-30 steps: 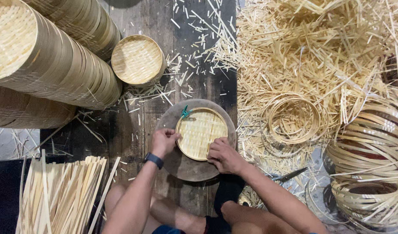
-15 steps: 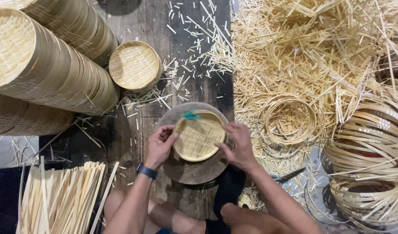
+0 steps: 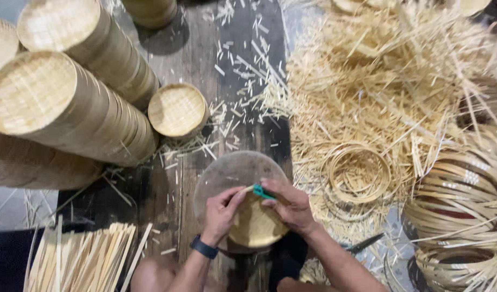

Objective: The person weaves bamboo strips onto a circular base, securing the edges by hand and trimming excess material with a small tool.

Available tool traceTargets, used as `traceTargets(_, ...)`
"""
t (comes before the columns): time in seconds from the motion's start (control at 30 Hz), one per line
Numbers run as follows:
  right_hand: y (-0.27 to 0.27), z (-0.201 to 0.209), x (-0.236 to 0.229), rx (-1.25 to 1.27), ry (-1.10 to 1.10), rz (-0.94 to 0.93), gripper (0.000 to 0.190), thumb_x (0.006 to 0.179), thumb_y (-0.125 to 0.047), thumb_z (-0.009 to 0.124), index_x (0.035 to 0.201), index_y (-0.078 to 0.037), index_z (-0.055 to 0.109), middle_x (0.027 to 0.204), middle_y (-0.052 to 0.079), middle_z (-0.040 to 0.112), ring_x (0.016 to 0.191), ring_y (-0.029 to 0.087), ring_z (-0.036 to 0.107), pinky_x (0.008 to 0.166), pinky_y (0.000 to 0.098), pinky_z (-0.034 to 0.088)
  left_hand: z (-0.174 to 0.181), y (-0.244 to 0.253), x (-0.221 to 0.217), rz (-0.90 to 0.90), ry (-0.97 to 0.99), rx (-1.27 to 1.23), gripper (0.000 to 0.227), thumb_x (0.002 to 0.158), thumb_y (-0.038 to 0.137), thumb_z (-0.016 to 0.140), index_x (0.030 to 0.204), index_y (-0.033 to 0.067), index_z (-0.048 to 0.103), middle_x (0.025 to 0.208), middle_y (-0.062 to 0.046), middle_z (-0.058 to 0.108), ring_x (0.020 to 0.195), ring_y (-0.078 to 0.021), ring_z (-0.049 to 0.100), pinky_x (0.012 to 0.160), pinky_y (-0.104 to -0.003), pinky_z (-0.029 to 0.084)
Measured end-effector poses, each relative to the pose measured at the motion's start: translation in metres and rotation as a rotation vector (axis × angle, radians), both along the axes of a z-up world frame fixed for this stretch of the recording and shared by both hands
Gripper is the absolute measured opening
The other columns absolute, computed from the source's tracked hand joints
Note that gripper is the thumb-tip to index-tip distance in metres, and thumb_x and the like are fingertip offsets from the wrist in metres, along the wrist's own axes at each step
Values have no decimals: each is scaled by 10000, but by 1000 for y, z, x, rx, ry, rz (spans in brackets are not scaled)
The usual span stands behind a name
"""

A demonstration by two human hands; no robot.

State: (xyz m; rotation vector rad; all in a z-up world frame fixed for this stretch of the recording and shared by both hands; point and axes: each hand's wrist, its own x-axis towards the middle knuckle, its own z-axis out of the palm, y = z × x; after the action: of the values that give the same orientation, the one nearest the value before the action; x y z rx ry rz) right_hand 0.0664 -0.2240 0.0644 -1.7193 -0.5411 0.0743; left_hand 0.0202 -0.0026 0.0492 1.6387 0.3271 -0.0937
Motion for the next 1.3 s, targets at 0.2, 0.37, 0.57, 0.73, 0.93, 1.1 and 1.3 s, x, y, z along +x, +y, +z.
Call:
traceTargets(0.2, -12, -8, 22, 333, 321, -148, 104, 1028, -84, 587, 1110, -26, 563, 1257, 184, 709, 1173, 292, 713, 988, 466, 574, -15, 6, -2, 97, 220, -149, 251, 896, 181, 755, 1097, 43, 819, 905, -46, 816, 776, -113, 708, 702, -263, 573)
traceTargets(0.37, -19, -17, 22, -243, 535, -35, 214, 982, -128, 430, 1136, -77, 568, 996, 101, 651, 893, 237, 681, 760, 419, 612, -26, 4, -3, 102, 175, -108, 273, 871, 171, 763, 1084, 7, 811, 904, -49, 825, 780, -95, 718, 711, -245, 570)
traceTargets(0.57, -20, -37, 8, -245, 422, 195, 300, 1051, -277, 447, 1009, -108, 691, 832, 27, 617, 765, 153, 607, 691, 321, 532, -36, 10, -6, 38, 194, -244, 312, 871, 221, 768, 1102, 14, 804, 941, -50, 817, 808, -93, 707, 733, -238, 557)
traceTargets(0.73, -19, -47, -4, -233, 328, 173, 356, 1061, -329, 563, 857, -47, 635, 723, 30, 536, 680, 165, 536, 635, 368, 468, -49, 9, -11, 65, 215, 22, 366, 857, 325, 800, 890, -39, 835, 900, -55, 769, 814, -98, 668, 744, -246, 515)
traceTargets(0.93, -15, -48, -13, -211, 243, 103, 391, 1076, -321, 544, 850, -16, 637, 739, 50, 542, 728, 172, 512, 716, 353, 450, -66, 6, -17, 188, 274, -31, 375, 809, 322, 854, 846, -51, 856, 848, -109, 722, 764, -151, 628, 675, -293, 473)
traceTargets(1.1, -30, -35, 6, -346, 429, 384, 442, 1104, -346, 503, 823, -13, 581, 749, 24, 554, 712, 178, 551, 676, 381, 511, -54, 11, -17, 104, 463, -93, 434, 812, 383, 816, 991, -12, 838, 909, -80, 792, 811, -150, 690, 722, -288, 533)
traceTargets(1.3, -88, 1, 98, 91, 326, -541, 503, 1101, -369, 483, 1018, 30, 777, 846, 158, 767, 705, 167, 684, 614, 337, 558, -65, 63, 1, 222, 572, -12, 487, 837, 416, 759, 1241, 149, 713, 1006, -49, 783, 876, -161, 758, 767, -335, 604)
